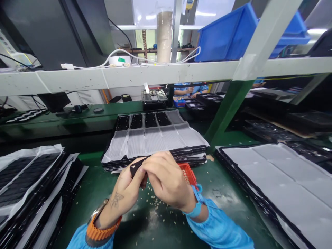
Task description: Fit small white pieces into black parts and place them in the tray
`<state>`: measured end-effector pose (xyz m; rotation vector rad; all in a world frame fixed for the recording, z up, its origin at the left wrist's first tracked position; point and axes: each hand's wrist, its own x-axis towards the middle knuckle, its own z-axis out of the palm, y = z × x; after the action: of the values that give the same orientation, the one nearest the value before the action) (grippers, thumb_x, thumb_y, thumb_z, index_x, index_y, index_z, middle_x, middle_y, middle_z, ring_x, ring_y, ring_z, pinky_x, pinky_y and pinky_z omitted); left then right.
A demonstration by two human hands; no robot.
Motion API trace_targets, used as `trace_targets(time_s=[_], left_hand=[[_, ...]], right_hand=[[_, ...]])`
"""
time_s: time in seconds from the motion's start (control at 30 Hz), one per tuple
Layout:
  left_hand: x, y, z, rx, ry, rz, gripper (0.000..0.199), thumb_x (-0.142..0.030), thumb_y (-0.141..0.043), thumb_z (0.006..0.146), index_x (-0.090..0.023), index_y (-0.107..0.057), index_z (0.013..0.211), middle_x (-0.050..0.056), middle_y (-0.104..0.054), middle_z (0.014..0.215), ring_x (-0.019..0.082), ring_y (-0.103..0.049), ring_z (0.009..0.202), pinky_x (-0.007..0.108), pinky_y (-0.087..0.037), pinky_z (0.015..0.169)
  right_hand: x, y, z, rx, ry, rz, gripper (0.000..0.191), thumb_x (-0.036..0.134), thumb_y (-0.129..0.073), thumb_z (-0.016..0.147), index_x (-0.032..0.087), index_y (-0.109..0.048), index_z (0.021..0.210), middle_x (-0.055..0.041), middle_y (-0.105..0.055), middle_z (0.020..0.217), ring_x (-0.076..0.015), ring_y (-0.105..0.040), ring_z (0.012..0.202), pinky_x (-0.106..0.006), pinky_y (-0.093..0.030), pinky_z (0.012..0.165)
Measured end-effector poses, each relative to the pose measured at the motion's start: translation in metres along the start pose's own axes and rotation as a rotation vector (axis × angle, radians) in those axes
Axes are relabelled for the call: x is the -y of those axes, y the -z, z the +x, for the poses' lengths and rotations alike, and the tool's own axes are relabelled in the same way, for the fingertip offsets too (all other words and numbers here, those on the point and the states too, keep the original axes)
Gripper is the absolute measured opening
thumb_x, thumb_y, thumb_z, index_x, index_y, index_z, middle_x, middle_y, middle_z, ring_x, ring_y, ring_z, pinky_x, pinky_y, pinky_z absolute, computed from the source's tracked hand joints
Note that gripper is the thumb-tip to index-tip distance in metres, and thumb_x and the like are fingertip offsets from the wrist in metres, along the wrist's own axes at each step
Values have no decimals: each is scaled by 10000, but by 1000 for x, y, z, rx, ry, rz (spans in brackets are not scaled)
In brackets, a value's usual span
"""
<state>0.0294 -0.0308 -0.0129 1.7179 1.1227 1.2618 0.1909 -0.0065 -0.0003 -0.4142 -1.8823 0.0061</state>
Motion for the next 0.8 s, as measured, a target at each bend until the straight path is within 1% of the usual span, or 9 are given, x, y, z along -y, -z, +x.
trace_targets(time_s=[0.07, 0.13, 0.2, 0.27, 0.33, 0.43, 0.53, 0.7, 0.8], left_hand=[[-1, 0, 0, 20, 6, -33, 309, -344, -453, 1072, -182, -693, 1180, 22, -677, 824, 172, -615, 764, 293, -515, 773], [0, -1, -1, 33, -8, -68, 291, -297, -454, 1067, -193, -700, 1184, 45, -737, 994, 183, -660, 907, 306, -525, 889], [1, -1, -1, 41, -25, -85, 288, -245, -459, 1054, -197, -709, 1189, 58, -751, 1132, 198, -673, 1052, 323, -509, 998], [2, -1, -1, 36, -34, -90, 294, -211, -464, 1041, -199, -712, 1198, 60, -750, 1201, 206, -671, 1135, 336, -493, 1057], [0, -1, 0, 36, -45, -87, 310, -201, -454, 1043, -206, -710, 1219, 60, -748, 1235, 207, -680, 1149, 339, -504, 1056], [-5, -1, -1, 37, -67, -70, 341, -180, -430, 1048, -226, -712, 1234, 54, -757, 1230, 203, -695, 1138, 330, -529, 1030], [-6, -1, -5, -7, -80, -6, 357, -158, -432, 1034, -231, -708, 1248, 60, -764, 1216, 207, -703, 1143, 335, -542, 1026], [8, -3, -16, -132, -99, 173, 335, -189, -462, 1012, -211, -694, 1253, 114, -733, 1286, 258, -680, 1220, 427, -527, 1083], [14, -2, -20, -132, -151, 218, 316, -218, -496, 999, -209, -684, 1253, 134, -735, 1267, 282, -686, 1207, 445, -549, 1056]], right_hand=[[1, -3, -1, 38, 51, 18, 250, -24, -595, 925, 132, -672, 1104, -97, -740, 994, -228, -658, 968, -415, -583, 829], [1, -5, -1, 75, 79, 57, 246, -25, -583, 923, 106, -683, 1106, -124, -741, 1045, -241, -655, 1026, -420, -588, 856], [1, -5, -2, 106, 97, 99, 276, -36, -564, 918, 88, -685, 1134, -145, -736, 1103, -250, -655, 1085, -432, -592, 896], [1, -5, -3, 127, 97, 116, 303, -46, -555, 912, 79, -680, 1158, -155, -732, 1139, -254, -654, 1116, -441, -596, 924], [1, -6, -3, 133, 92, 118, 315, -61, -548, 905, 72, -678, 1160, -160, -731, 1142, -253, -653, 1124, -436, -604, 936], [3, -8, -4, 111, 77, 130, 323, -82, -536, 895, 64, -678, 1146, -165, -731, 1117, -248, -655, 1117, -420, -616, 933], [7, -11, -4, 83, 57, 146, 331, -88, -525, 889, 68, -680, 1136, -156, -732, 1085, -241, -653, 1104, -400, -621, 925], [12, -13, -6, 61, 61, 113, 351, -79, -519, 890, 64, -671, 1172, -155, -731, 1114, -240, -638, 1122, -389, -615, 950], [14, -13, -6, 57, 58, 116, 353, -85, -514, 890, 61, -666, 1173, -156, -728, 1102, -240, -637, 1120, -383, -618, 943]])
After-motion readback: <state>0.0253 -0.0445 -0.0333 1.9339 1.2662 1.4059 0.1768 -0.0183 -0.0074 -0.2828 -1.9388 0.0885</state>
